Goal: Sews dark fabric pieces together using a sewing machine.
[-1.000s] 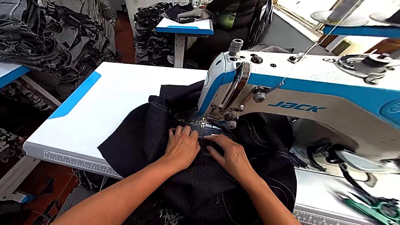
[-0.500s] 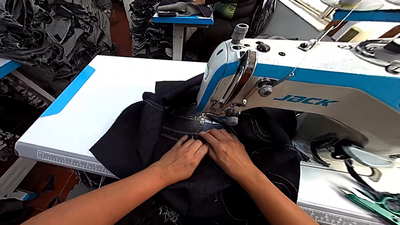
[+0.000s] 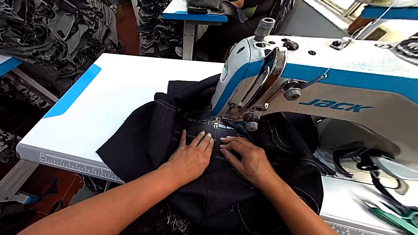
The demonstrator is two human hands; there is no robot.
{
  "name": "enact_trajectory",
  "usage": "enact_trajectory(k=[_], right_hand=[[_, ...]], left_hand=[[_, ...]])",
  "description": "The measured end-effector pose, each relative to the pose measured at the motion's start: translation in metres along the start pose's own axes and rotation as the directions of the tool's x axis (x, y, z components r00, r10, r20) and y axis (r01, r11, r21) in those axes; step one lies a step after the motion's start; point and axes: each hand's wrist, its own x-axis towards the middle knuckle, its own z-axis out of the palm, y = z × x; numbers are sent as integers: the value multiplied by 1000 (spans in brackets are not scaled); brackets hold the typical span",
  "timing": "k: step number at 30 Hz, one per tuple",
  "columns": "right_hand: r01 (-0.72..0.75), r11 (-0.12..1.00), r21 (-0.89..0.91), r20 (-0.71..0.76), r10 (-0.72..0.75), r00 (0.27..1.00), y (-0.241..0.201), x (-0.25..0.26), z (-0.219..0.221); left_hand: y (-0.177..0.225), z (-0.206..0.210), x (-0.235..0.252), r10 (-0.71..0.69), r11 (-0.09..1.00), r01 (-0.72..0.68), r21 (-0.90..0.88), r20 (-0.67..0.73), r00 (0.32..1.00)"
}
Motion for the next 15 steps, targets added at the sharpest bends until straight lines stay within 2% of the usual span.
enact_trajectory(k=[15], right_hand=[[50, 998, 36, 4, -50, 999, 7, 4, -2]], left_hand=[[9, -2, 2, -41, 998, 41, -44, 12, 999]])
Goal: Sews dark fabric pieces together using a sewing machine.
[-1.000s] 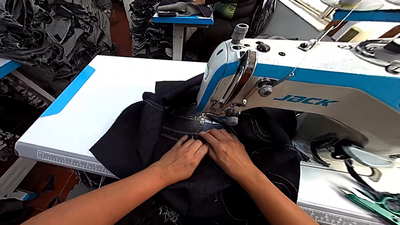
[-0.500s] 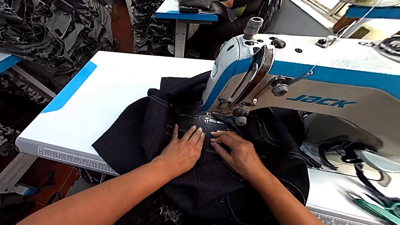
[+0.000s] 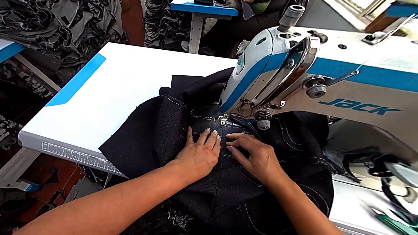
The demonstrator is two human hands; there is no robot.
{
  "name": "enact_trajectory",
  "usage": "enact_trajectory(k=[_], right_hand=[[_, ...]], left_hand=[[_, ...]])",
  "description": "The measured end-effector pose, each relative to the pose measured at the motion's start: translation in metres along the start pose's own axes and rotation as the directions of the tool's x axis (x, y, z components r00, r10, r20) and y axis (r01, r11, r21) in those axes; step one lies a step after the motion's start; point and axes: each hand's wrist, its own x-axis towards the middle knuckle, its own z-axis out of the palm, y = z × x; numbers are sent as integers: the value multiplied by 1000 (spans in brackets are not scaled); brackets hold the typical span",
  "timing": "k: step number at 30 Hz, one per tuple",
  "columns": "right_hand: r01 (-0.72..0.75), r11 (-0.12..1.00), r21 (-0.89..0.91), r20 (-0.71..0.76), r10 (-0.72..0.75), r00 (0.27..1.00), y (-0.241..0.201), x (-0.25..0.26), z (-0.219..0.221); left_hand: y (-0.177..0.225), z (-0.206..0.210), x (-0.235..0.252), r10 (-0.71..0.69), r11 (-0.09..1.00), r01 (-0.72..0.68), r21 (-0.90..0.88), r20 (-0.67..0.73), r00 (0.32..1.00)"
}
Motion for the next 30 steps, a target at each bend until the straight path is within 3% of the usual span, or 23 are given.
enact_trajectory(k=[15, 20, 30], right_hand=[[-11, 1000, -8, 8, 12, 1000, -1, 1, 0], [2, 1000, -6, -3, -2, 1000, 11, 13, 1], [-77, 997, 4, -44, 78, 996, 28, 30, 7]], left_hand=[[-4, 0, 1, 11, 999, -12, -39, -24, 1000], [-16, -5, 20, -6, 993, 13, -118, 54, 999], [-42, 3, 45, 34, 988, -48, -147, -96, 995]])
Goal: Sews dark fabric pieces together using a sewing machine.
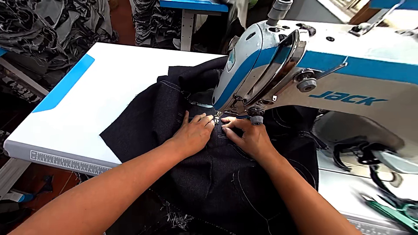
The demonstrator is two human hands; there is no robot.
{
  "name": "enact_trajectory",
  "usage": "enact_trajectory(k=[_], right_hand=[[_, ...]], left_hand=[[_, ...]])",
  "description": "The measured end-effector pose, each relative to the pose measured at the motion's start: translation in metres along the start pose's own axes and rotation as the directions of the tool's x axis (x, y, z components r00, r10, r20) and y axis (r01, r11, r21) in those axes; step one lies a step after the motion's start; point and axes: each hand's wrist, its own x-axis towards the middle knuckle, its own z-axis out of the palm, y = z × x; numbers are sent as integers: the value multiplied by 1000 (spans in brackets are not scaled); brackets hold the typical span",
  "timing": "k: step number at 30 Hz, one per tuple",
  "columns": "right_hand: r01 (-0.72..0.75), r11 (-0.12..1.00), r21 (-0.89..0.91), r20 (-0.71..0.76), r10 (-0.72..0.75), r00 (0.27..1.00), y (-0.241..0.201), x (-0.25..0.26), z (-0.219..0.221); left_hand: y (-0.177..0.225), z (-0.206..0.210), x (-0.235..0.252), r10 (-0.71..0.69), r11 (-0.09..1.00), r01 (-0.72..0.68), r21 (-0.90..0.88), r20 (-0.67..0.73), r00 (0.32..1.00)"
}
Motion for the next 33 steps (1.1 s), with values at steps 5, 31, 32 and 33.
enact_trajectory(k=[5, 31, 32, 33], right_hand=[[-19, 1000, 7, 7, 19, 1000, 5, 3, 2], [-192, 979, -62, 142, 199, 970, -66, -118, -146], [-325, 944, -59, -26, 324, 946, -55, -117, -149], [-482, 876, 3, -90, 481, 872, -44, -118, -147]], left_hand=[[-7, -1, 5, 18, 1000, -18, -6, -9, 1000], [80, -110, -77, -270, 947, 56, 315, 693, 668], [74, -106, -70, -155, 966, 1, 259, 573, 805], [66, -92, -59, -36, 976, -57, 210, 417, 908]])
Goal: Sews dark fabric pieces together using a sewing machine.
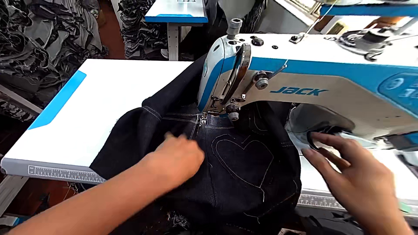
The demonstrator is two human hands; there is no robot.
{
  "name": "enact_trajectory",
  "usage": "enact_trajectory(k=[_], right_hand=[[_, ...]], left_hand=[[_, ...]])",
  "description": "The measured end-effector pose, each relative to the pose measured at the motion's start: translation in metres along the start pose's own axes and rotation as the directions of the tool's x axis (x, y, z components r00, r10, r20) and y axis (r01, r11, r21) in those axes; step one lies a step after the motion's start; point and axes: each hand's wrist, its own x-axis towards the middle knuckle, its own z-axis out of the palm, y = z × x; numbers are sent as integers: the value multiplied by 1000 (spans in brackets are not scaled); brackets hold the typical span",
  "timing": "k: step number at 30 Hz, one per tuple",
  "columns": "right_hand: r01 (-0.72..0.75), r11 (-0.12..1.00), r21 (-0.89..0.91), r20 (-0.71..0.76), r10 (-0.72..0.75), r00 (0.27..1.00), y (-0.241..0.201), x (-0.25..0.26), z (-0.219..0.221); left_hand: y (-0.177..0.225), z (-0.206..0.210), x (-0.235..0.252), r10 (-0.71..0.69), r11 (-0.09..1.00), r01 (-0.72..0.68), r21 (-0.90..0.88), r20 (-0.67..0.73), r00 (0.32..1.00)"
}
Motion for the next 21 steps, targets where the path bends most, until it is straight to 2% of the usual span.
enact_trajectory(k=[1, 2, 3, 4, 5, 6, 7, 8, 11, 15, 17, 20, 21], right_hand=[[-173, 978, 119, 1, 174, 985, 8, 1, 9], [-318, 901, 294, 18, 328, 945, 9, 2, 24], [-413, 763, 498, 53, 448, 892, 2, 5, 39], [-447, 593, 670, 110, 516, 850, -8, 9, 50], [-458, 456, 763, 183, 527, 830, -15, 12, 56], [-464, 366, 807, 245, 506, 827, -20, 17, 60], [-477, 332, 814, 287, 484, 826, -24, 23, 64], [-495, 352, 794, 303, 476, 825, -26, 28, 68], [-534, 508, 676, 279, 495, 823, -29, 47, 75], [-513, 704, 491, 155, 509, 846, -24, 49, 73], [-487, 705, 515, 132, 496, 858, -24, 46, 71], [-447, 583, 679, 144, 491, 859, -29, 46, 76], [-424, 597, 681, 113, 487, 866, -25, 46, 77]], left_hand=[[-4, 14, 21, 50, 998, -55, -23, -172, 984], [-5, 30, 42, 62, 994, -83, -65, -271, 961], [-5, 48, 60, 57, 988, -99, -115, -321, 945], [-4, 66, 71, 47, 984, -102, -147, -339, 940], [-3, 80, 76, 31, 982, -96, -163, -365, 930], [-2, 86, 77, 15, 982, -84, -168, -373, 928], [-1, 88, 77, 3, 984, -69, -165, -371, 929], [0, 89, 76, -8, 986, -54, -159, -365, 931], [3, 92, 76, -20, 988, -42, -145, -406, 914], [3, 93, 77, -32, 990, -25, -137, -397, 917], [5, 93, 76, -42, 990, -14, -138, -397, 917], [6, 96, 76, -53, 991, -6, -135, -428, 902], [6, 98, 75, -65, 990, 3, -138, -444, 894]])
